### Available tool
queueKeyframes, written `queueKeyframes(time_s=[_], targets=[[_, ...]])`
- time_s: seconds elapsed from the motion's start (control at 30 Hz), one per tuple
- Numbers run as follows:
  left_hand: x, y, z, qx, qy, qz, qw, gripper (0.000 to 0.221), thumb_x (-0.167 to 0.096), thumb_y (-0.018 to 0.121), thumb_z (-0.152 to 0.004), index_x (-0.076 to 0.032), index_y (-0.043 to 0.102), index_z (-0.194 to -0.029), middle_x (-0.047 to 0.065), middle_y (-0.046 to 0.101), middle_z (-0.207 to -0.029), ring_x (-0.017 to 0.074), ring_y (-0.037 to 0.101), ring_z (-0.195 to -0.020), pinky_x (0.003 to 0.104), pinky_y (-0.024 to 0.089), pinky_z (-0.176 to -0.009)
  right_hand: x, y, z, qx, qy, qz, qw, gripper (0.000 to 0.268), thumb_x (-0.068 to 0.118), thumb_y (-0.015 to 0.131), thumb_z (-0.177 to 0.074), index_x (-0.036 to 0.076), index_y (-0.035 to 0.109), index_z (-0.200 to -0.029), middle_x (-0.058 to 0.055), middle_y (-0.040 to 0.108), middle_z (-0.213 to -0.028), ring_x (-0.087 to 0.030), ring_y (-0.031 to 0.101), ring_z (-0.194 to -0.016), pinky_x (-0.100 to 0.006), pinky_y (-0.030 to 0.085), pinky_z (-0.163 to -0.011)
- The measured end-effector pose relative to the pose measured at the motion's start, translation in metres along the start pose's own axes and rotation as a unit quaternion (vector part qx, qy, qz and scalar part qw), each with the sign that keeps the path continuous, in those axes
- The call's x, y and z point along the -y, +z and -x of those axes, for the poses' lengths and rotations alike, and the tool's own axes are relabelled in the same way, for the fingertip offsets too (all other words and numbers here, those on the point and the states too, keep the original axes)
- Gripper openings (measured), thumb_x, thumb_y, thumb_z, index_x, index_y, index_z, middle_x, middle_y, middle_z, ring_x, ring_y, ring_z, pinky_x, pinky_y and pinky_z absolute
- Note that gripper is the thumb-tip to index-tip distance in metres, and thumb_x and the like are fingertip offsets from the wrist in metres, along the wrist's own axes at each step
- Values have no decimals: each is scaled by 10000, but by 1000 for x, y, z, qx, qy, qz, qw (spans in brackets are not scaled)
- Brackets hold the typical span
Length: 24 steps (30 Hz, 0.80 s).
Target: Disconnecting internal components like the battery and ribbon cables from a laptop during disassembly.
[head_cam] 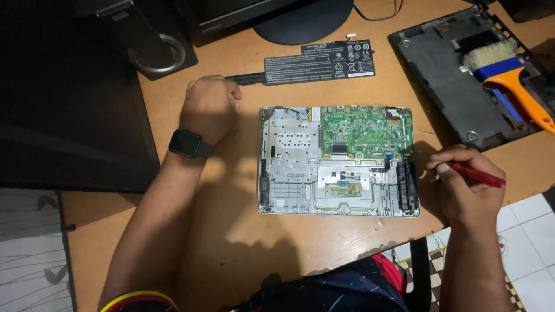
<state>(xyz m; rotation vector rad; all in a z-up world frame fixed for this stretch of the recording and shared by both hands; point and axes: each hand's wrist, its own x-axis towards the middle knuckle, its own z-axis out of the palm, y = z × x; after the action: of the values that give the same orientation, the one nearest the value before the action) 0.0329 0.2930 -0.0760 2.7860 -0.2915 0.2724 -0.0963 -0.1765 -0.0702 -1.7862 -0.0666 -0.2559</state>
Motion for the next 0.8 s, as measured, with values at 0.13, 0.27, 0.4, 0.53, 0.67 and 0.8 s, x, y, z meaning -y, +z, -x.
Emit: queueKeyframes(time_s=[0.13, 0.27, 0.4, 0.53, 0.67, 0.8], targets=[[6, 3, 2, -14, 13, 19, 1000, 337, -7, 529, -622, -244, 701, -791, -55, 632, -817, 240, 613, -916, 431, 375, -927, -1, 1, 0, -7, 1, 6, 1000, 132, -55, 579, -1012, -17, 674, -1095, -130, 688, -1019, -180, 670, -945, -246, 548, -857], [3, -1, 0, -18, 94, 25, 995, 185, -87, 568, -608, -237, 550, -713, -44, 521, -746, 193, 533, -755, 393, 391, -750, 1, 4, 5, -19, -33, -14, 999, 117, 33, 568, -1075, -25, 659, -1121, -142, 675, -996, -181, 649, -857, -258, 548, -820], [-8, -9, 3, 20, 50, -5, 999, 106, -159, 489, -681, -259, 477, -650, -41, 443, -722, 200, 489, -729, 408, 346, -791, 35, 9, 8, 28, -116, 239, 963, 189, 59, 540, -1129, -16, 713, -1143, -130, 748, -1079, -236, 710, -1017, -346, 538, -918], [-7, -7, 1, 50, 59, -70, 995, 251, -21, 537, -670, -260, 564, -740, -28, 509, -806, 218, 537, -825, 408, 373, -839, 54, 9, 18, 78, -136, 308, 938, 234, 145, 674, -998, -16, 732, -1158, -162, 758, -1122, -224, 705, -899, -314, 552, -749], [-16, -12, 4, 30, 75, -74, 994, 212, -45, 560, -671, -219, 574, -791, -2, 533, -819, 255, 555, -858, 418, 387, -851, 43, 8, 23, 98, -151, 375, 910, 339, 198, 778, -918, 56, 728, -1221, -87, 749, -1079, -259, 659, -948, -374, 527, -840], [-32, -20, 5, 31, 63, -90, 993, 134, -105, 489, -787, -125, 621, -801, 82, 588, -825, 324, 571, -856, 464, 407, -816, 40, 16, 14, 108, -163, 392, 899, 364, 230, 777, -930, 73, 706, -1251, -69, 706, -998, -271, 617, -946, -369, 500, -795]])
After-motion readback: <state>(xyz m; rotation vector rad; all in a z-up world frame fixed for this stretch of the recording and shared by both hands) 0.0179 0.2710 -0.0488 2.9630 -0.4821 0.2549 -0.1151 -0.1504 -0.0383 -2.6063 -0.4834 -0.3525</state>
